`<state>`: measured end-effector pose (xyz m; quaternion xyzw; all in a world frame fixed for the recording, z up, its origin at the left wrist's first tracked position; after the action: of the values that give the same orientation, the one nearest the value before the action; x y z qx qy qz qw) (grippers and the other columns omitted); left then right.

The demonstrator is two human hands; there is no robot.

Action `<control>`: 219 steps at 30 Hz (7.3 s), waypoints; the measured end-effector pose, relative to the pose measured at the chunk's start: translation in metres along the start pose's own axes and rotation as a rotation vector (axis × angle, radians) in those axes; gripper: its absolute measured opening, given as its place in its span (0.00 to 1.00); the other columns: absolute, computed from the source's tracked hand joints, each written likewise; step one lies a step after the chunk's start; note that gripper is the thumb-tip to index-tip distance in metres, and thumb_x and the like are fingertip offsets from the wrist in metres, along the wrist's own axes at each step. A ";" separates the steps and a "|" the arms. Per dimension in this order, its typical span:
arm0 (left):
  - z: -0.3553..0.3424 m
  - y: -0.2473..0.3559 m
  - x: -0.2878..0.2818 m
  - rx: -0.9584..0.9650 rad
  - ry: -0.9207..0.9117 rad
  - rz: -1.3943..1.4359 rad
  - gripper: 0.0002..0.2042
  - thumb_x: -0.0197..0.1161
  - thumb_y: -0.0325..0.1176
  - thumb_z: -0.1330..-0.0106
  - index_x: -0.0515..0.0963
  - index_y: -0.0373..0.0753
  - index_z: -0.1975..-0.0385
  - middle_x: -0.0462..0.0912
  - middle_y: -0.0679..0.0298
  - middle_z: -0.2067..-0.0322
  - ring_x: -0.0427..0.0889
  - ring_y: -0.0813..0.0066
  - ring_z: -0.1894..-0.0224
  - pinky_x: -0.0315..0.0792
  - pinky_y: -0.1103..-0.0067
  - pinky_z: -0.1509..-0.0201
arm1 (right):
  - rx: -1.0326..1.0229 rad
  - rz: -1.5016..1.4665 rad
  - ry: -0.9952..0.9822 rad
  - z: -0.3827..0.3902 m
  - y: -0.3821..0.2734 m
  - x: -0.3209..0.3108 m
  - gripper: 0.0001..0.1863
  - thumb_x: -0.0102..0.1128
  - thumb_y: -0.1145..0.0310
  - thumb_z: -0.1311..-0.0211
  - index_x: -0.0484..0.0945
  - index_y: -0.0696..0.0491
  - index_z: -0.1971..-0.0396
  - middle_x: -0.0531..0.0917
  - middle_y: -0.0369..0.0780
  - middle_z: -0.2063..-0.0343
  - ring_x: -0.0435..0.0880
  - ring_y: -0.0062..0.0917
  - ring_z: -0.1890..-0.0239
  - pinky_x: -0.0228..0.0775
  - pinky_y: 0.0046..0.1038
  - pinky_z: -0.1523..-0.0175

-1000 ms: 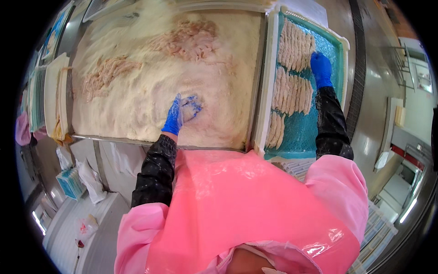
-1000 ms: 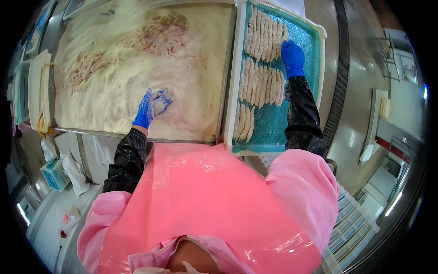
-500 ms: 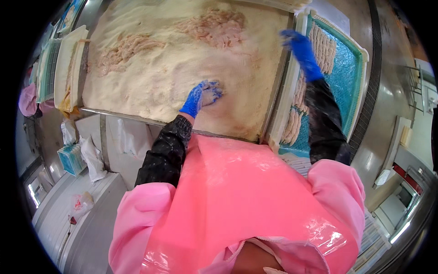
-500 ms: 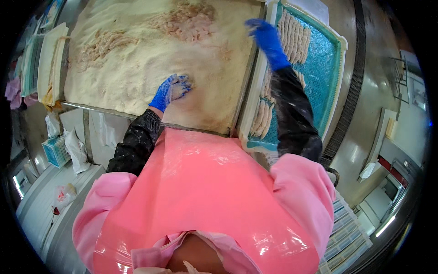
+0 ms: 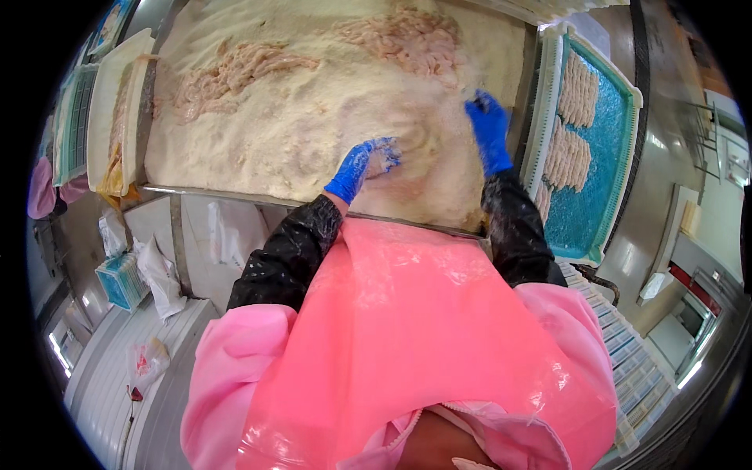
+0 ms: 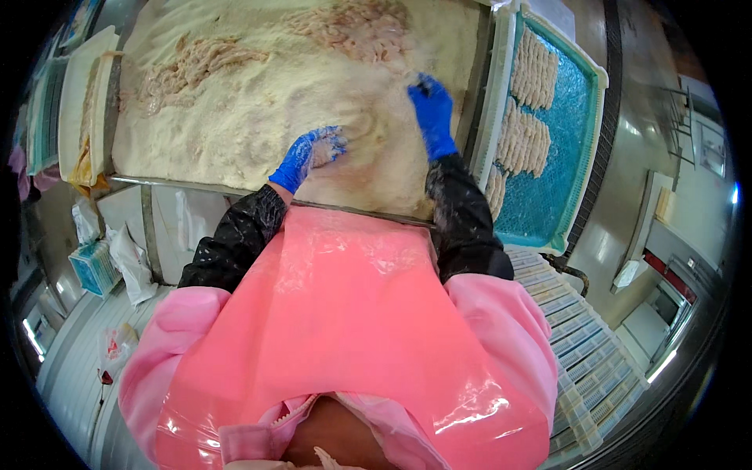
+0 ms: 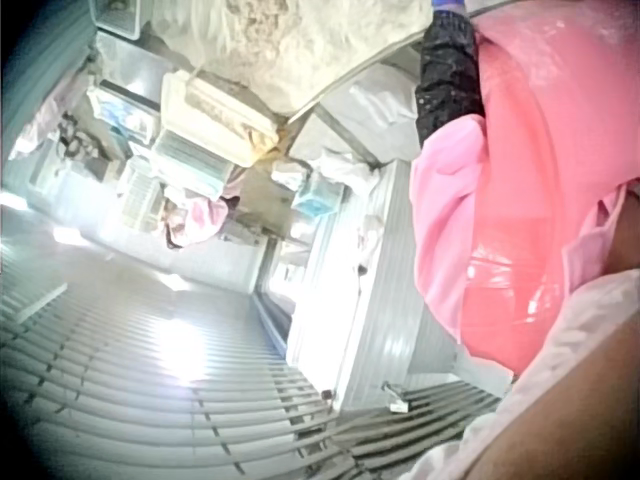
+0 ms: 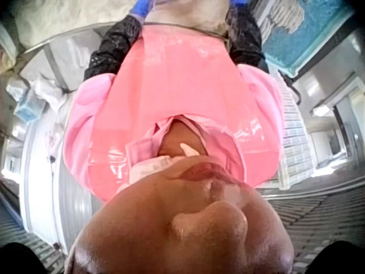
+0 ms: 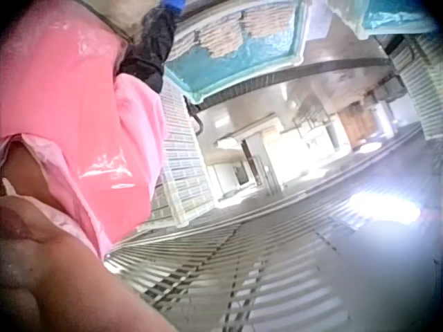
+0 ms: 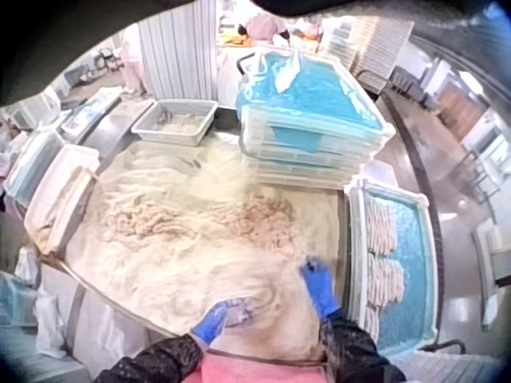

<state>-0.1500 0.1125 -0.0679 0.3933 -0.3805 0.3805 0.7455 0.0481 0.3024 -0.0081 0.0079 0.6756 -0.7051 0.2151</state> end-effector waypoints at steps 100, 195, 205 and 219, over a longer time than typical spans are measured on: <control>-0.014 -0.027 0.073 0.191 0.721 -0.768 0.14 0.50 0.37 0.35 0.75 0.42 0.54 0.77 0.67 0.74 0.75 0.81 0.77 0.70 0.87 0.74 | 0.341 0.199 -0.009 0.084 0.051 -0.366 0.12 0.47 0.76 0.44 0.76 0.57 0.61 0.79 0.37 0.71 0.75 0.17 0.74 0.68 0.20 0.67; -0.001 -0.019 0.127 0.100 -0.263 0.860 0.21 0.45 0.35 0.31 0.58 0.41 0.40 0.64 0.58 0.42 0.64 0.66 0.41 0.64 0.76 0.41 | -0.205 0.378 -0.139 0.115 -0.117 0.038 0.21 0.57 0.60 0.43 0.73 0.54 0.51 0.77 0.47 0.57 0.78 0.33 0.58 0.68 0.30 0.57; 0.005 -0.005 0.181 0.584 0.273 0.047 0.22 0.42 0.41 0.31 0.60 0.38 0.41 0.65 0.60 0.43 0.60 0.68 0.39 0.46 0.75 0.32 | -0.203 -0.326 -0.214 0.105 -0.097 0.078 0.41 0.39 0.42 0.38 0.45 0.57 0.35 0.46 0.44 0.34 0.43 0.34 0.32 0.32 0.34 0.31; -0.006 0.020 0.060 0.261 -0.001 1.026 0.16 0.43 0.27 0.31 0.65 0.31 0.46 0.69 0.57 0.45 0.65 0.72 0.42 0.62 0.80 0.38 | -0.278 0.182 0.132 -0.032 -0.016 0.038 0.26 0.59 0.66 0.46 0.67 0.58 0.47 0.70 0.49 0.47 0.66 0.38 0.43 0.54 0.33 0.39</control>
<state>-0.1402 0.1416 -0.0122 0.2461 -0.4737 0.7405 0.4083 0.0000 0.3219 -0.0074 0.0856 0.7756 -0.5806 0.2323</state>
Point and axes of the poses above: each hand's wrist, its own z-axis away from the middle knuckle, its own x-axis out of the palm, y = z × x, the point moved 3 cm from there along -z, towards the middle knuckle
